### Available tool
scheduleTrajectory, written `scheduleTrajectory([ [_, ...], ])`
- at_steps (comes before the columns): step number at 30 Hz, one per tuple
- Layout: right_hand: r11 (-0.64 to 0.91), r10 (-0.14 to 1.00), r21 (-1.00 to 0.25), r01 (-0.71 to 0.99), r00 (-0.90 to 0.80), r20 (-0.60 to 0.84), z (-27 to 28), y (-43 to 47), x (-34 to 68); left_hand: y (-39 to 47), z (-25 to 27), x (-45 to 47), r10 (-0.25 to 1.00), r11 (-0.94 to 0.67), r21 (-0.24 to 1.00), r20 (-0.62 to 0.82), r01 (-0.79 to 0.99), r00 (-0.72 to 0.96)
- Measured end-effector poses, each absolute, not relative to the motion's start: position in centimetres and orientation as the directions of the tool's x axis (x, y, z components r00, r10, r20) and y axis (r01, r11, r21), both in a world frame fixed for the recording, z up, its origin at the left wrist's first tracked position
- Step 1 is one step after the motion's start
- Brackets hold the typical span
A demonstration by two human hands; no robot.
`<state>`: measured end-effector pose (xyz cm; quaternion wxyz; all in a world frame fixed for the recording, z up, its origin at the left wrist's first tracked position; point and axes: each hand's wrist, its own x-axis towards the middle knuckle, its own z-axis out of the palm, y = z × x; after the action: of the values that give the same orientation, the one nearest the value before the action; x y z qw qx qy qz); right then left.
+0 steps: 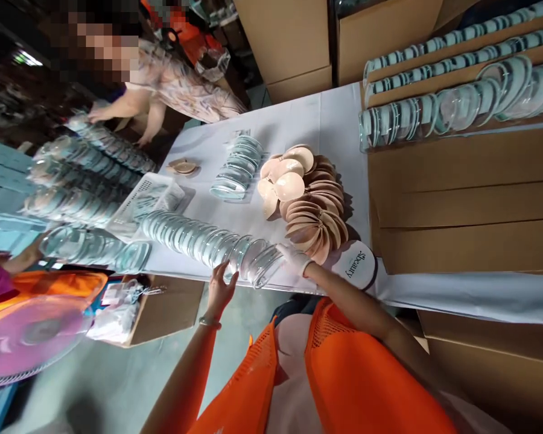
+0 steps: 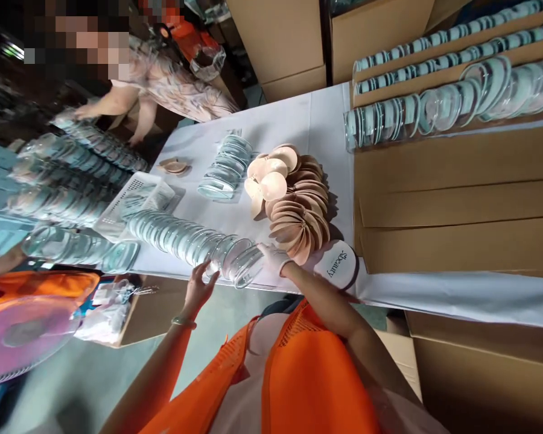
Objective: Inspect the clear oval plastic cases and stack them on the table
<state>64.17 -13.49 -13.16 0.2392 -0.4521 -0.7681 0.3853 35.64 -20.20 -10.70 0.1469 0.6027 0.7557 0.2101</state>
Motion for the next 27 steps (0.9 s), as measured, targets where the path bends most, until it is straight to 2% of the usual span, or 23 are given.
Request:
scheduleTrajectory([
  [6, 0.393, 0.815, -0.739, 0.547, -0.579, 0.004, -12.2, -10.3, 61.5, -21.6, -12.5, 36.2, 0.928, 0.341, 0.588, -0.086, 0.734, -0.362],
  [12, 0.374, 0.88, -0.685, 0.625, -0.473, 0.049, -11.1, -12.6, 60.4, -23.5, -11.8, 33.8, 0.869, 0.409, 0.612, -0.035, 0.677, -0.494],
  [16, 0.432, 0.863, -0.675, 0.598, -0.491, 0.118, -9.7, -13.6, 57.4, -23.6, -11.6, 31.3, 0.824, 0.443, 0.622, 0.003, 0.646, -0.567],
  [23, 0.548, 0.807, -0.563, 0.619, -0.57, 0.158, -6.6, -12.5, 51.9, -19.6, -11.5, 23.4, 0.776, 0.392, 0.721, 0.075, 0.572, -0.627],
  [25, 0.545, 0.825, -0.506, 0.668, -0.535, 0.182, -7.4, -12.9, 52.6, -17.5, -11.1, 18.6, 0.743, 0.354, 0.768, 0.115, 0.534, -0.659],
  [27, 0.502, 0.862, -0.451, 0.738, -0.381, 0.334, -9.3, -13.5, 54.2, -14.8, -10.6, 12.6, 0.707, 0.31, 0.817, 0.144, 0.487, -0.692],
])
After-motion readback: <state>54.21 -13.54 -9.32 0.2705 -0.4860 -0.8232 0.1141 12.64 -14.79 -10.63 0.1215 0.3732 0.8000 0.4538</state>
